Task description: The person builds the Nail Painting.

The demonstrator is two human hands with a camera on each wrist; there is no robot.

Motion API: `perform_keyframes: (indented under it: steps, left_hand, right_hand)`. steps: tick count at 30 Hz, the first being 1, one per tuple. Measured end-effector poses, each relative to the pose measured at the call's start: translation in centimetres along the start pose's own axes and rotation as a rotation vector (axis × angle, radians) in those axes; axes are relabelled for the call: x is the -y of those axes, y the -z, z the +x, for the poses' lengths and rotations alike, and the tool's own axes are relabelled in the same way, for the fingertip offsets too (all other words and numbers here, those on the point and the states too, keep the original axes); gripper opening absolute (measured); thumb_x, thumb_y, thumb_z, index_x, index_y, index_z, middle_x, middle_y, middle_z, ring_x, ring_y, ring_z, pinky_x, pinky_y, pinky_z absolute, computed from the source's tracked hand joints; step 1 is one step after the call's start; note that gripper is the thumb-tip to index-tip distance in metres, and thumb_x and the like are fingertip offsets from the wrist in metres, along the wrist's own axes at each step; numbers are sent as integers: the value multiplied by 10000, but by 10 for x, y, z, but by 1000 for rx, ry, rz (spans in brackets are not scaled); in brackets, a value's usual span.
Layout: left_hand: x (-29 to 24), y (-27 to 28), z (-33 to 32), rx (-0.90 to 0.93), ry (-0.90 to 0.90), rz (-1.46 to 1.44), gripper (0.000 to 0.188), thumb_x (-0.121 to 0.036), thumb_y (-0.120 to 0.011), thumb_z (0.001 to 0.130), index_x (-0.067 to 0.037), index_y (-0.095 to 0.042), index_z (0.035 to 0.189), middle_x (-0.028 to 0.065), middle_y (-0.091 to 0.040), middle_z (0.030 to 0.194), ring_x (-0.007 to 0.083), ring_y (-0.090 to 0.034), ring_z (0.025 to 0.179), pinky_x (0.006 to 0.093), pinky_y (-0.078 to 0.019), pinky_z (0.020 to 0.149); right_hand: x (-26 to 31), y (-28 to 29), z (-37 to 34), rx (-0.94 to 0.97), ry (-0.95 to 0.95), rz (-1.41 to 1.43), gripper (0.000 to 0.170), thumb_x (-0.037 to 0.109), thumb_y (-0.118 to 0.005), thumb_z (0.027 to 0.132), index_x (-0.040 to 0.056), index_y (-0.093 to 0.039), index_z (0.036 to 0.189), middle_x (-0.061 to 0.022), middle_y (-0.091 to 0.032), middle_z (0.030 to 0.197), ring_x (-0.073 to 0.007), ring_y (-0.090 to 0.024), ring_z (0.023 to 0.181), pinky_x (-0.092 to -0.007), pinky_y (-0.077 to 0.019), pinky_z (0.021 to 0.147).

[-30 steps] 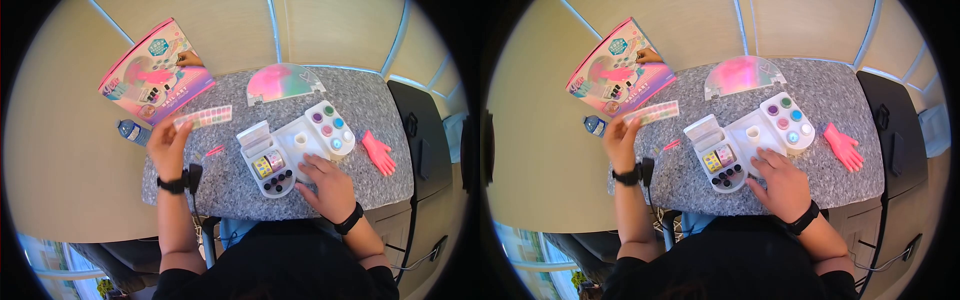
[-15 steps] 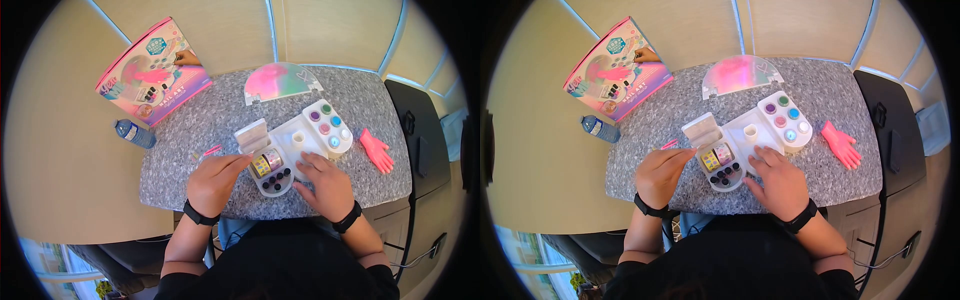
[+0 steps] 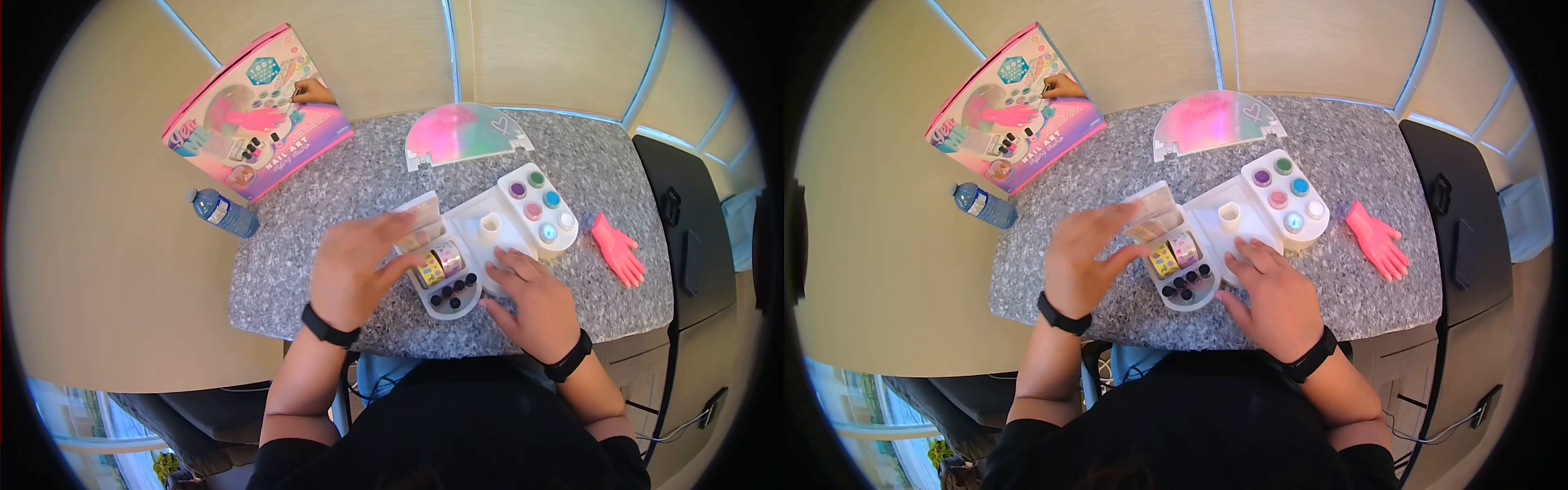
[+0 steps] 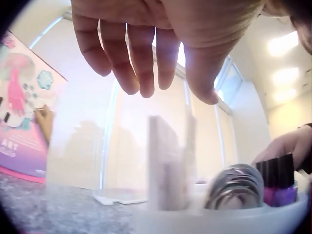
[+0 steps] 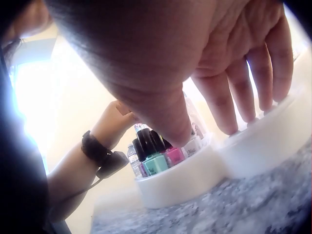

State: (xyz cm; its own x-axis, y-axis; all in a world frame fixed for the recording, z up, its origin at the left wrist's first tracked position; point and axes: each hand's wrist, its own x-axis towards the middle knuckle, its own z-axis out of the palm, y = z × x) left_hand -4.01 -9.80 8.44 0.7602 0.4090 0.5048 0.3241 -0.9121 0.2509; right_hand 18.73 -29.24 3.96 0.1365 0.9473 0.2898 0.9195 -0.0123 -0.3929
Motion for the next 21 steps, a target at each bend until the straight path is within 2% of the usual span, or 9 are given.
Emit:
perform_keyframes:
  steps: [2, 3, 5, 8, 10, 15, 18, 20, 21]
  left_hand:
    - [21, 11, -7, -223, 81, 97, 410, -145, -937, 857, -104, -846, 1255, 106, -843, 1236, 326, -786, 1105, 428, -595, 963]
    - [36, 14, -13, -221, 79, 97, 410, -145, -937, 857, -104, -846, 1255, 106, -843, 1236, 326, -786, 1105, 428, -595, 963]
    - [73, 13, -29, -116, 295, 144, 357, -199, -967, 825, -100, -881, 1158, 114, -846, 1242, 345, -786, 1143, 442, -594, 1014]
    - [123, 0, -49, 83, 271, 90, 310, -219, -977, 812, -117, -899, 1094, 121, -843, 1279, 348, -783, 1163, 464, -591, 1037]
    - [132, -9, -53, 122, 263, 79, 296, -216, -976, 812, -116, -898, 1079, 124, -841, 1289, 349, -783, 1165, 471, -591, 1041]
    - [137, -11, -51, 190, 208, 83, 241, -192, -963, 819, -103, -886, 1030, 149, -821, 1352, 351, -776, 1189, 480, -586, 1051]
    - [117, -1, -45, 135, 245, 78, 206, -170, -957, 817, -94, -878, 991, 173, -810, 1375, 350, -766, 1231, 475, -574, 1069]
    - [91, 12, -41, -20, 323, -161, 177, -129, -936, 825, -103, -876, 990, 189, -782, 1438, 360, -733, 1295, 484, -541, 1109]
    - [78, 14, -40, -10, 318, -167, 177, -129, -936, 825, -103, -876, 990, 189, -782, 1438, 360, -733, 1295, 484, -541, 1109]
  right_hand:
    - [-1, 0, 0, -6, -1, 2, 483, 314, -869, 949, 41, -773, 1336, -169, -705, 1509, -377, -670, 1407, -460, -601, 1100]
    - [0, 0, -1, -6, 4, -2, 485, 318, -867, 952, 42, -773, 1338, -170, -701, 1516, -378, -667, 1413, -459, -601, 1101]
    - [0, -1, -1, -5, 15, -3, 486, 322, -866, 954, 42, -772, 1341, -170, -696, 1523, -378, -663, 1419, -458, -602, 1102]
    - [1, -2, 1, 15, -1, 2, 507, 328, -864, 957, 42, -764, 1363, -171, -693, 1528, -381, -655, 1432, -460, -599, 1108]
    - [0, -5, 2, 6, 8, -5, 542, 332, -862, 959, 43, -747, 1402, -176, -677, 1548, -386, -647, 1441, -469, -591, 1123]
    - [3, -10, 10, 4, 51, -19, 564, 327, -854, 968, 45, -725, 1439, -184, -644, 1585, -390, -638, 1451, -478, -578, 1143]
    - [12, -3, 19, -33, 55, 66, 524, 273, -849, 976, 51, -729, 1435, -187, -653, 1570, -390, -660, 1418, -475, -583, 1129]
    - [22, 4, 28, -88, 54, 143, 490, 230, -848, 977, 55, -740, 1422, -186, -672, 1545, -389, -687, 1378, -470, -594, 1106]
    - [26, 6, 31, -125, 96, 286, 463, 187, -857, 971, 61, -753, 1404, -179, -696, 1511, -365, -727, 1294, -446, -613, 1054]
